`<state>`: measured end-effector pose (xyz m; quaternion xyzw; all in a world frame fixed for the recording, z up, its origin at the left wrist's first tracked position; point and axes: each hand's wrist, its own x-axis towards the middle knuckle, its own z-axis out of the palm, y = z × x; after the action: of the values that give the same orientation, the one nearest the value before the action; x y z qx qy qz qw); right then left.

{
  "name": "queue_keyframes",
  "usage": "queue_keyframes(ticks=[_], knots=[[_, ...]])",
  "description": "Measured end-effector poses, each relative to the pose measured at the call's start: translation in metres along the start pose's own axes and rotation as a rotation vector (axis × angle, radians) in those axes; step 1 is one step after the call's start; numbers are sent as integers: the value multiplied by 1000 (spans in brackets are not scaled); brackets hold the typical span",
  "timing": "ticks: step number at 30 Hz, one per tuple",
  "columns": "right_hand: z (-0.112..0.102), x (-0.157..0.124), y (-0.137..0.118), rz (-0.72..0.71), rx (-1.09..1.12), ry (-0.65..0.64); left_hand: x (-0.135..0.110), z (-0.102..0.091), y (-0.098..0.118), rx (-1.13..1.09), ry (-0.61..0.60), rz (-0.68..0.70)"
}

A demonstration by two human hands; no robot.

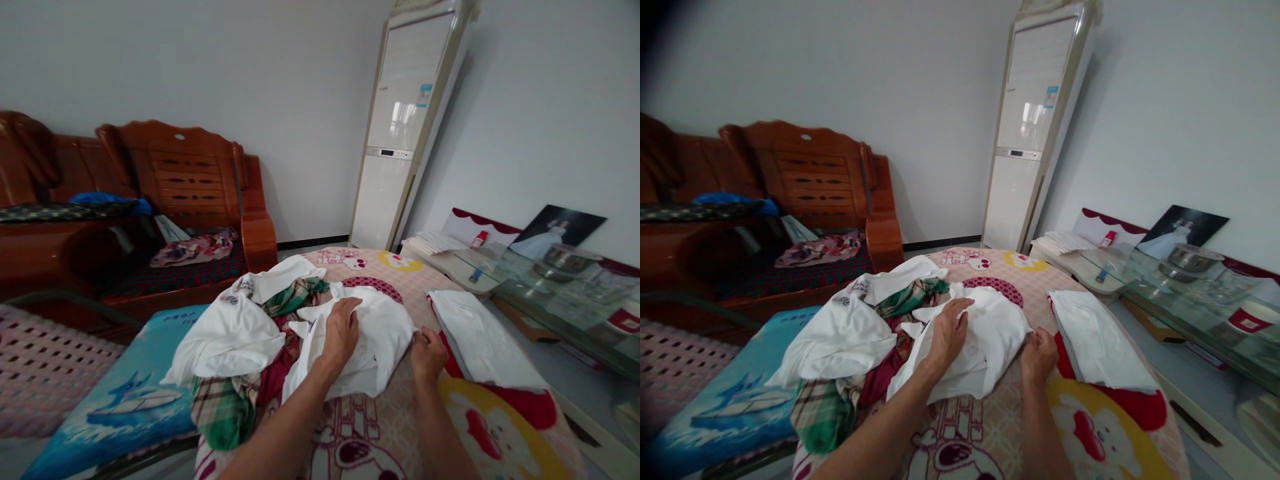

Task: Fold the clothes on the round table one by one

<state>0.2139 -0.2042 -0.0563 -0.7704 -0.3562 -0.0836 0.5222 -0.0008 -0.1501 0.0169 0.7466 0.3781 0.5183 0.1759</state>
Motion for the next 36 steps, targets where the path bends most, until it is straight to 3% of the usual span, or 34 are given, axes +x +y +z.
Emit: queue_keyframes(ticks=[2, 5, 9, 13, 16, 20, 26, 29, 31, 33, 36], knots=[[-6, -1, -7, -67, 16, 24, 3, -4, -7, 16, 12, -58], [-11, -10, -33, -342, 120, 78, 8, -11, -19, 48, 5, -153], [-10, -32, -70, -673, 170, -134, 16, -21, -28, 13, 15, -236], [-2, -51, -89, -766, 59, -245, 23, -38, -36, 45, -66, -344], [-2, -53, -93, -756, 41, -222, 25, -49, -42, 79, -285, -352], [-8, -51, -94, -751, 78, -235, 22, -52, -43, -99, -538, -235], [-11, -58, -100, -676, 204, -328, 17, -40, -17, -432, -548, -243], [-9, -60, -100, -549, 243, -364, 14, -34, 0, -592, -602, -202], [-9, -57, -96, -413, 255, -380, 14, -32, 4, -655, -577, -208], [-10, -48, -87, -256, 288, -363, 16, -33, 0, -701, -447, -260], [-16, -25, -63, 9, 366, -155, 22, -40, -16, -682, -180, -335]])
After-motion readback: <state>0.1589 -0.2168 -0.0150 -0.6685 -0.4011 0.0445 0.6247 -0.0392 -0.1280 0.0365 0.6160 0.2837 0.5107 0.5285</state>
